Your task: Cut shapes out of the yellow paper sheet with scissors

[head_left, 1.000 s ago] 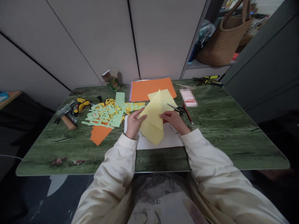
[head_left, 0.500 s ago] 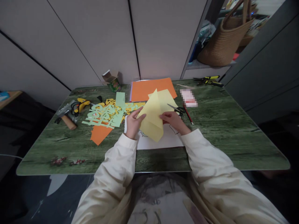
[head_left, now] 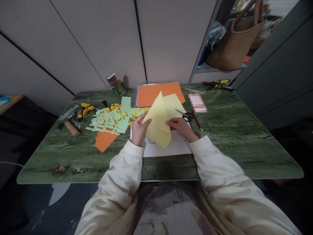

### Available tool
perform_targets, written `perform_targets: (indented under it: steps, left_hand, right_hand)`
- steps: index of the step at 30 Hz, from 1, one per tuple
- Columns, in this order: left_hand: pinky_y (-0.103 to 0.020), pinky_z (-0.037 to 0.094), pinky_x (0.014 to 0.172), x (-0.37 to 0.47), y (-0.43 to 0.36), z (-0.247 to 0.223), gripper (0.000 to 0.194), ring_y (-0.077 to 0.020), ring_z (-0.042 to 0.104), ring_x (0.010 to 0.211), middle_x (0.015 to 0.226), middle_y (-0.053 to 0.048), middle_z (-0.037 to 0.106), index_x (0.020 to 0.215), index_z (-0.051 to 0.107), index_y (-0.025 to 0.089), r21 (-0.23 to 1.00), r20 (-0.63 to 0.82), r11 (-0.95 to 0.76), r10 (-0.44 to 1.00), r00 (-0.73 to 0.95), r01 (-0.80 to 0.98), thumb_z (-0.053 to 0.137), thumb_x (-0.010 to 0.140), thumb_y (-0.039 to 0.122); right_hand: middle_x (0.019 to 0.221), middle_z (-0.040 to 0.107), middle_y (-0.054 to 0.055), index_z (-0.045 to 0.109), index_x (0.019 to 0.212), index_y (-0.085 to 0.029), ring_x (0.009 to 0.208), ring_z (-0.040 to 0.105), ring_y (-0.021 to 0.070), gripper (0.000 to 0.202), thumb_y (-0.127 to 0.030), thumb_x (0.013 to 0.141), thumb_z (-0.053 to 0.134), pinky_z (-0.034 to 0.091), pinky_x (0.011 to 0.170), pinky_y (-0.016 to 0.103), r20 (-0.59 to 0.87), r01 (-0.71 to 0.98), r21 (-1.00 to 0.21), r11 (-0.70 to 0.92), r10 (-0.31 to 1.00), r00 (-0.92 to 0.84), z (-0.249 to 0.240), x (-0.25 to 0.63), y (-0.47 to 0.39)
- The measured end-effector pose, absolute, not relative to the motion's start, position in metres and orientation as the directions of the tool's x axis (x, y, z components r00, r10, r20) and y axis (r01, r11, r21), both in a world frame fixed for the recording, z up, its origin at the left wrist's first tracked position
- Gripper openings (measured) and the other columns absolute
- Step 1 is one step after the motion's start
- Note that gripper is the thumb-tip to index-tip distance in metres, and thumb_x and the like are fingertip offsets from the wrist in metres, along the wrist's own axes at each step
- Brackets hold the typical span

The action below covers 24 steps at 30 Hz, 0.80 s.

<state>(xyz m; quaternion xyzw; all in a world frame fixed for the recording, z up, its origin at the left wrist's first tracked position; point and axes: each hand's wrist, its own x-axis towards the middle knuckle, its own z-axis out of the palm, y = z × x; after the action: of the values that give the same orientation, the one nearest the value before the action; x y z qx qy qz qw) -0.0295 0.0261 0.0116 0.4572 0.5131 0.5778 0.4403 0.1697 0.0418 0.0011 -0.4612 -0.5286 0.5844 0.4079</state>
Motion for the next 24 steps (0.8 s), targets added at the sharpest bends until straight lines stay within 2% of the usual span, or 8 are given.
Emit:
perform_targets:
  steps: [11,24]
  left_hand:
    - [-0.042,0.052,0.084,-0.0304,0.0290,0.0086,0.052,-0.0246,0.066,0.090,0.104,-0.011,0.068,0.113,0.063,0.017,0.983,0.087,-0.122,0.969,-0.232,-0.140,0.075,0.064,0.030]
    - [-0.041,0.052,0.082,-0.0272,0.0257,0.0170,0.051,-0.0243,0.065,0.090,0.106,-0.012,0.068,0.113,0.062,0.016,0.976,0.099,-0.147,0.957,-0.271,-0.161,0.074,0.065,0.028]
  right_hand:
    - [0.065,0.063,0.003,0.065,0.066,-0.015,0.059,0.056,0.0121,0.027,-0.041,0.067,0.067,0.049,0.059,0.027,-0.110,0.044,-0.994,-0.102,0.960,-0.258,0.0015,0.1692,0.0417]
    - [0.064,0.063,0.003,0.066,0.067,-0.015,0.058,0.056,0.0130,0.027,-0.042,0.069,0.065,0.048,0.058,0.028,-0.085,0.090,-0.994,-0.063,0.962,-0.259,-0.0028,0.1701,0.0424]
